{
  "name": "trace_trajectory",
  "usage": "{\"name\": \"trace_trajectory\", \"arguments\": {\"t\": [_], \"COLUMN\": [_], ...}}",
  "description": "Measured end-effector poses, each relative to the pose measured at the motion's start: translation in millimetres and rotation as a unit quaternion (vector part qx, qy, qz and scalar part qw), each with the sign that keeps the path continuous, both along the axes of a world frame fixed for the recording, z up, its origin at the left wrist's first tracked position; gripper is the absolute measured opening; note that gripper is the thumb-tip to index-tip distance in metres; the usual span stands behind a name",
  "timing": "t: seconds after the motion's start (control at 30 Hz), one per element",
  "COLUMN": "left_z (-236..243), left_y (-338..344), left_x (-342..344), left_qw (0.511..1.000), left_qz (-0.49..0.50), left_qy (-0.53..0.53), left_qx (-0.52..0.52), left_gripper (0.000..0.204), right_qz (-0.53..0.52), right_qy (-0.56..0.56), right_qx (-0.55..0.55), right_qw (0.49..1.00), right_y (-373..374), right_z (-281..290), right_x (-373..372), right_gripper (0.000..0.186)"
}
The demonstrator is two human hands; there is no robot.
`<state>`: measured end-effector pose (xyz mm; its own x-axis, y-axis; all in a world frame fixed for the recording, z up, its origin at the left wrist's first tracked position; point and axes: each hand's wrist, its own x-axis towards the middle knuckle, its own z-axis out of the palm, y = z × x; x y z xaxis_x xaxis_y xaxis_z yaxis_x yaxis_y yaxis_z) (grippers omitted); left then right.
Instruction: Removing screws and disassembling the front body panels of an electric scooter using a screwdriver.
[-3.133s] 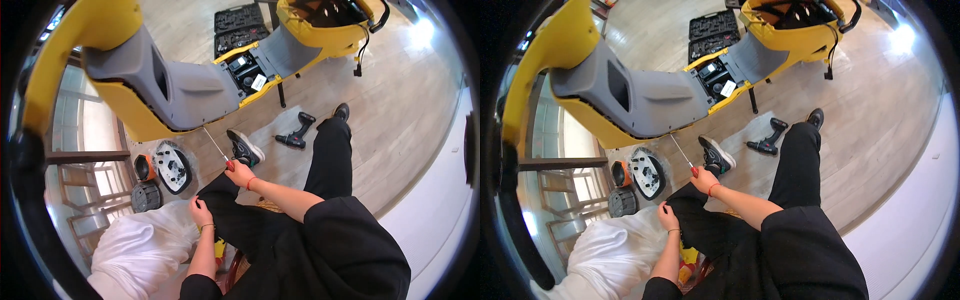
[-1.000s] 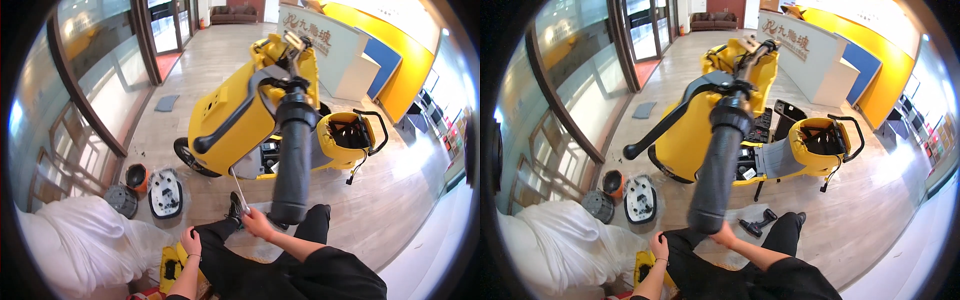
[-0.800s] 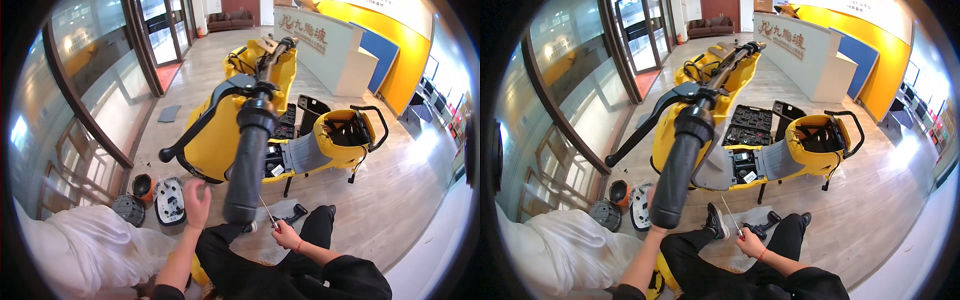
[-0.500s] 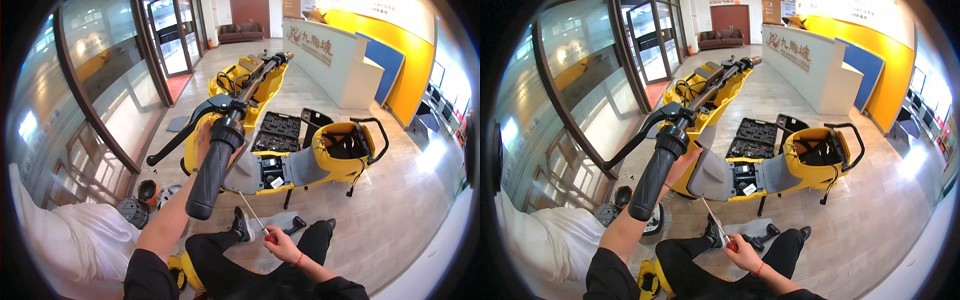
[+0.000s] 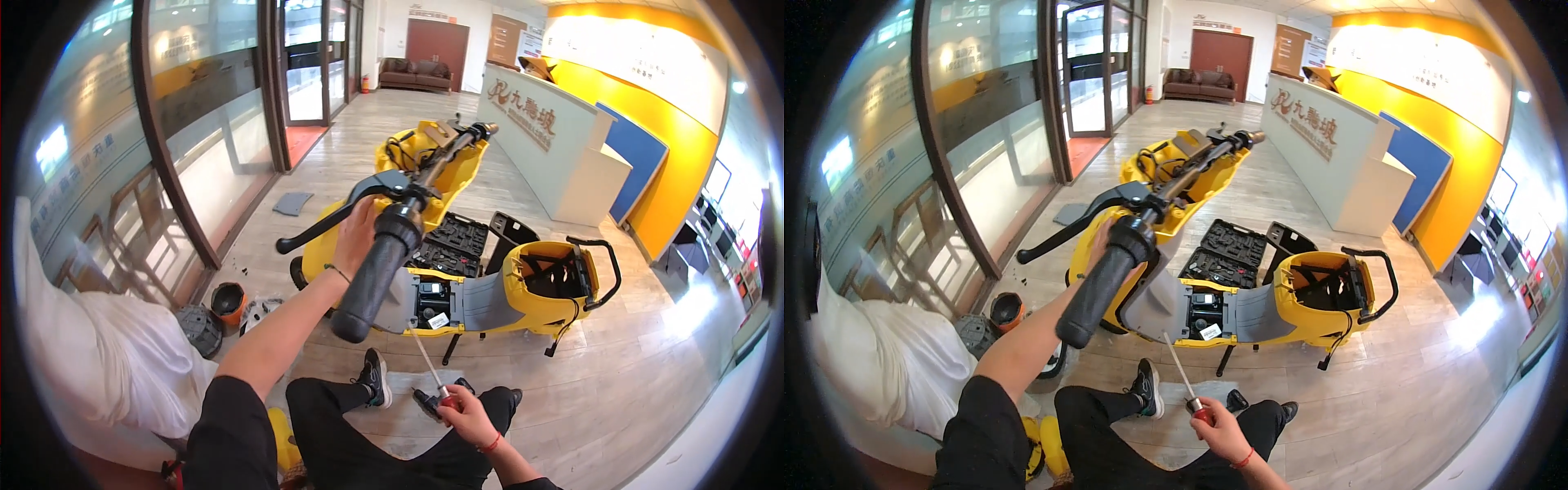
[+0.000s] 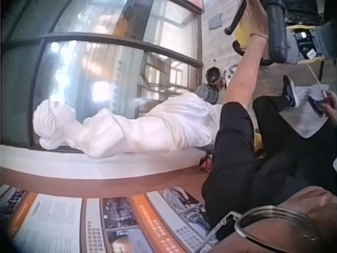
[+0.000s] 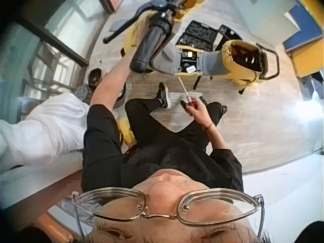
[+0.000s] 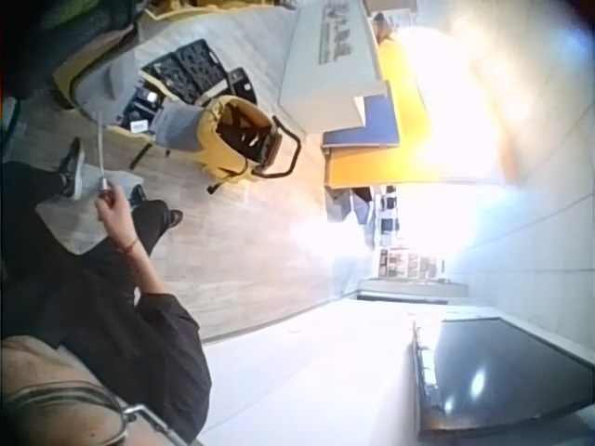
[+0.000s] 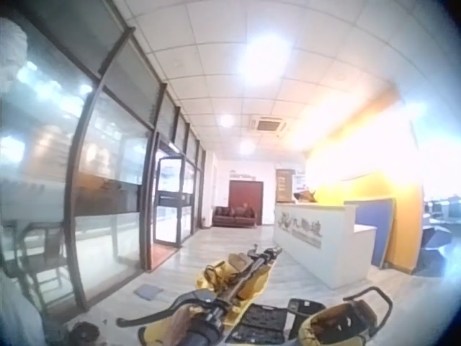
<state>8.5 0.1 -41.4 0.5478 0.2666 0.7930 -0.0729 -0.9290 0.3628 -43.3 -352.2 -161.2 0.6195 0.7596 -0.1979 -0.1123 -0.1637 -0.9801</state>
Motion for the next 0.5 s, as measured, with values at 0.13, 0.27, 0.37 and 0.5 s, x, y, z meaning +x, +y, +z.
{"name": "trace_trajectory", "arguments": {"t": [0.13, 0.27, 0.37, 0.5], "left_z": [32, 43, 29, 24], "left_y": [20, 22, 21, 8], "left_x": [-26, -33, -24, -18], "left_qw": [0.998, 0.999, 0.996, 0.991], "left_qz": [0.03, -0.038, -0.029, -0.017], "left_qy": [-0.052, -0.006, 0.082, 0.131], "left_qx": [0.035, 0.02, 0.019, 0.001], "left_gripper": [0.045, 0.045, 0.048, 0.044], "right_qz": [-0.048, -0.077, -0.092, -0.097], "right_qy": [-0.043, -0.03, -0.046, -0.032], "right_qx": [0.022, -0.002, -0.021, 0.004], "right_qw": [0.998, 0.997, 0.994, 0.995], "right_y": [-18, -32, -36, -42], "right_z": [27, 55, 62, 56], "right_x": [2, 6, -1, -10], "right_gripper": [0.042, 0.043, 0.043, 0.043]}}
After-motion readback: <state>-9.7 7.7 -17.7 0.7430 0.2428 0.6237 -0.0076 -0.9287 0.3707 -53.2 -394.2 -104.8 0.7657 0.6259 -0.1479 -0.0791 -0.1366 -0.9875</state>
